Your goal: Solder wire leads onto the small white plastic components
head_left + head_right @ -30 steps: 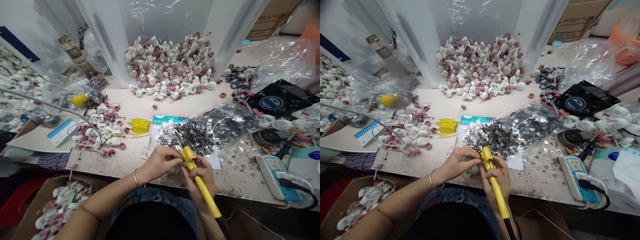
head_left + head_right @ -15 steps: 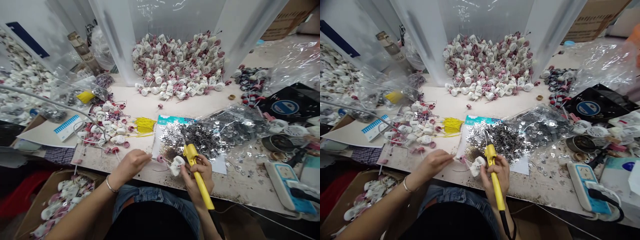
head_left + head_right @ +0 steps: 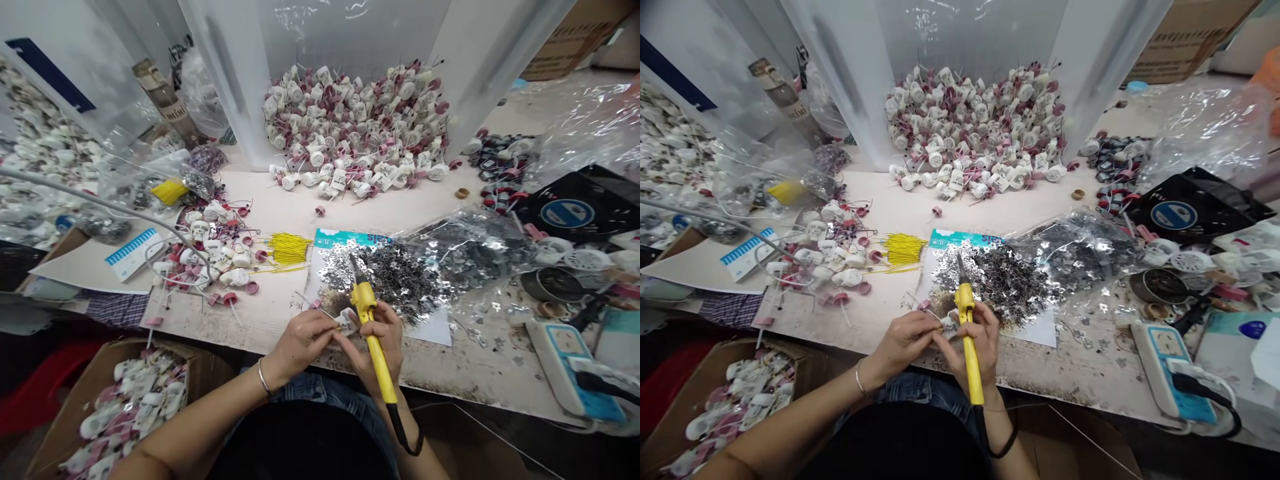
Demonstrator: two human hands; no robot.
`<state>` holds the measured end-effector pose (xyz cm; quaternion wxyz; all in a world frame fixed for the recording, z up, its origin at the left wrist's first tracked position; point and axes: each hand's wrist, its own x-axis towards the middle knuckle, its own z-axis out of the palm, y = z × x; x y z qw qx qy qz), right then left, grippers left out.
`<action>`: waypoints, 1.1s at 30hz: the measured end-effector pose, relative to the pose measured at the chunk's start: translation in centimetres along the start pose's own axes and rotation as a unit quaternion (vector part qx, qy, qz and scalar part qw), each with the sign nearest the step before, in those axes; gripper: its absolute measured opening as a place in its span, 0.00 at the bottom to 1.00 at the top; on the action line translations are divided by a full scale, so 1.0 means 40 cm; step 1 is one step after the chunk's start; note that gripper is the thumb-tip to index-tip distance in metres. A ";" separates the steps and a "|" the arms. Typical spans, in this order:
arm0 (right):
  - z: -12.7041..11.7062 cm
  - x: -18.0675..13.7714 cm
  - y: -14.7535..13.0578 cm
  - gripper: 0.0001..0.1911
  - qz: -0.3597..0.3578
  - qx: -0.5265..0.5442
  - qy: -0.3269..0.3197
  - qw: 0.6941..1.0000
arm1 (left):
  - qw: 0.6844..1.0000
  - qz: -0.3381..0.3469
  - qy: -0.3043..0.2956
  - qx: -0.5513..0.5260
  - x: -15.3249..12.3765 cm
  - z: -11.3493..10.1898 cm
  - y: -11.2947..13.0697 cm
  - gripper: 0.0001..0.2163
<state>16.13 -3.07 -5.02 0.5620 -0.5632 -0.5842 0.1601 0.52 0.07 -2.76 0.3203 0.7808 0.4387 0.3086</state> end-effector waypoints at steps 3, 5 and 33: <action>0.012 0.000 -0.017 0.10 0.041 -0.009 0.019 0.999 | 0.998 0.021 0.007 0.059 -0.009 -0.001 -0.002 0.10; 0.015 0.003 -0.025 0.10 0.048 -0.015 0.029 0.998 | 0.995 0.037 0.012 0.089 -0.010 -0.001 0.004 0.10; -0.294 -0.089 -0.090 0.23 -0.087 -0.043 -0.171 0.981 | 0.979 -0.181 -0.081 -0.045 -0.009 -0.029 0.034 0.06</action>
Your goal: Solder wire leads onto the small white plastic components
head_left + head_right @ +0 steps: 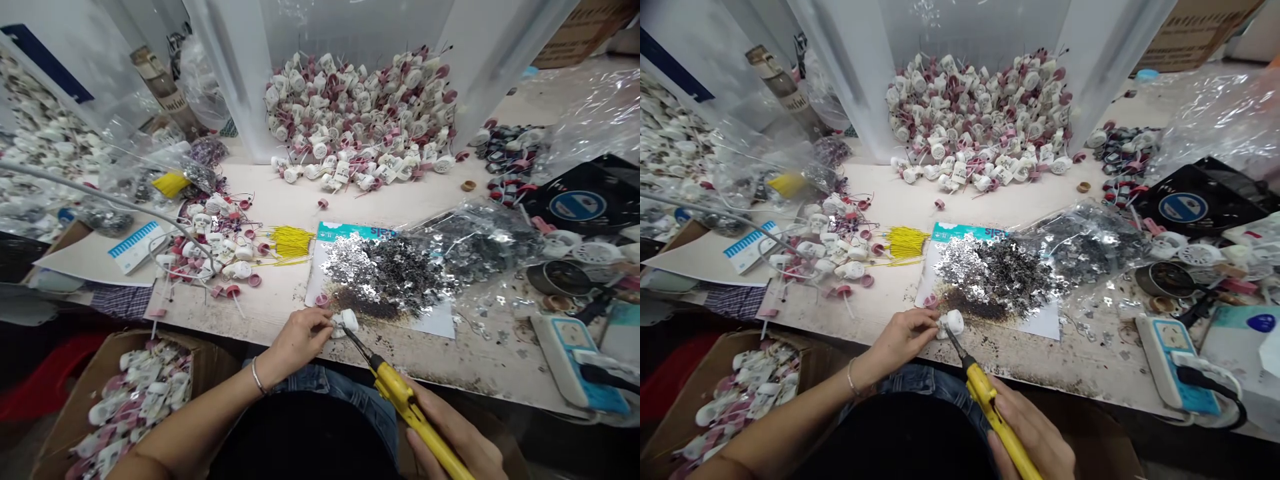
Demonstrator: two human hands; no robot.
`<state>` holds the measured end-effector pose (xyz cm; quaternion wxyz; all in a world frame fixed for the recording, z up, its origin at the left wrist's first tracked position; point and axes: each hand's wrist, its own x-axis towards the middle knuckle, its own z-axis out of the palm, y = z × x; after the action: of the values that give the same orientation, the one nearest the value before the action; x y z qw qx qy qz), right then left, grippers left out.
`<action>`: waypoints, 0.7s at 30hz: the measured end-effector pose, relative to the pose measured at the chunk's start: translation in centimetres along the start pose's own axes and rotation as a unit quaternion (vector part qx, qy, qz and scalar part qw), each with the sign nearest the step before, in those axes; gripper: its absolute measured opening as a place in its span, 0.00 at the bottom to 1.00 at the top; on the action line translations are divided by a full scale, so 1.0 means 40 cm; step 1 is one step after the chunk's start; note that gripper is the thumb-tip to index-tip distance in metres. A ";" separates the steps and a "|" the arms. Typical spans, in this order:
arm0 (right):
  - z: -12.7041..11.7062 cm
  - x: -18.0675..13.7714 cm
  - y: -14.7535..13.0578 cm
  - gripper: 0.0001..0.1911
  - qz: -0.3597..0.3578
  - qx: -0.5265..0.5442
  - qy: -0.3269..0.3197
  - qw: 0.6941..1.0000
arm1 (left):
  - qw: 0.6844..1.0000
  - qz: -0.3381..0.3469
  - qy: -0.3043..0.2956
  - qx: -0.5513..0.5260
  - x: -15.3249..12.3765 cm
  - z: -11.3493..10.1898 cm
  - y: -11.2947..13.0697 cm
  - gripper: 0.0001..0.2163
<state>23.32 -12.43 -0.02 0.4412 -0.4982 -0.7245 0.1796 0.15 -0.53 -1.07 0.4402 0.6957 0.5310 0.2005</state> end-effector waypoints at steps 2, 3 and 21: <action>0.004 0.005 -0.005 0.21 0.010 0.000 -0.001 1.000 | 1.000 0.008 -0.020 0.009 0.004 -0.005 0.003 0.06; 0.006 0.008 -0.007 0.19 0.014 -0.002 -0.004 1.000 | 0.999 0.009 -0.030 0.012 0.007 -0.008 0.006 0.07; -0.006 0.038 -0.012 0.22 -0.079 -0.081 -0.094 0.989 | 0.997 -0.012 -0.078 0.018 0.031 -0.025 0.032 0.08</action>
<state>23.08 -11.34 1.16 0.3419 -0.4543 -0.8122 0.1307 0.56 0.94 0.28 0.4703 0.7105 0.5068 0.1309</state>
